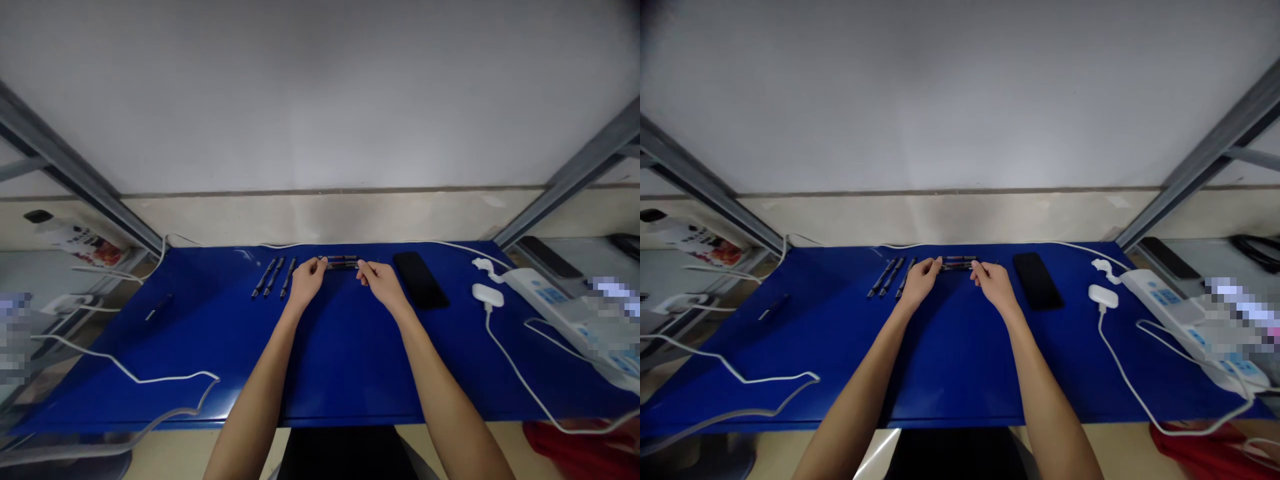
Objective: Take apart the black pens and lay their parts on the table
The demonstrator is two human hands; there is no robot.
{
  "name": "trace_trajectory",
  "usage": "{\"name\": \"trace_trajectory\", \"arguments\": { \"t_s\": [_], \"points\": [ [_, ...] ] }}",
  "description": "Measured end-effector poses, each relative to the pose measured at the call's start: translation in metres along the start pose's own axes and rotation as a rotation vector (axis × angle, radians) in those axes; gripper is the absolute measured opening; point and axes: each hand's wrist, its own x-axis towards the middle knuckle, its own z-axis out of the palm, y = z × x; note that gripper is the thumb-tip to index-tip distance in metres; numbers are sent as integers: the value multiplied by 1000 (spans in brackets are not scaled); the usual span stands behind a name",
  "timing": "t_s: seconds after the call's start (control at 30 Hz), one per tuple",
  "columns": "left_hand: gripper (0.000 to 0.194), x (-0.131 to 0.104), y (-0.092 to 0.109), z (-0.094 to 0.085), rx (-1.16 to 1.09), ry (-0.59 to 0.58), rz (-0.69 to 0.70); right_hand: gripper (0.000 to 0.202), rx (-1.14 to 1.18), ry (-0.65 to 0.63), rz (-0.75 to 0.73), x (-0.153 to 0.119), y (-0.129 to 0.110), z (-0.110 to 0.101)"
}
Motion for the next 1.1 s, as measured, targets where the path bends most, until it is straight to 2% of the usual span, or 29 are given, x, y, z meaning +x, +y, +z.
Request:
{"name": "trace_trajectory", "arguments": {
  "t_s": [0.2,0.37,0.53,0.73,0.93,1.03,1.1],
  "points": [
    [47,0,1,-1,17,11,3,26,56,27,-52,0,1,1],
    [47,0,2,0,12,2,3,42,4,6,9,0,1,0],
    [47,0,2,-1,-1,-3,-4,26,61,44,-55,1,2,0],
    [46,-1,4,0,-6,-1,-3,44,11,11,8,0,1,1],
    [46,-1,5,0,8,11,-5,25,72,48,-53,1,2,1],
    [46,-1,6,-1,1,-5,-17,29,71,39,-38,0,0,0],
    [45,0,7,-1,-2,-21,-25,38,52,28,-12,-1,-2,0]
  ]
}}
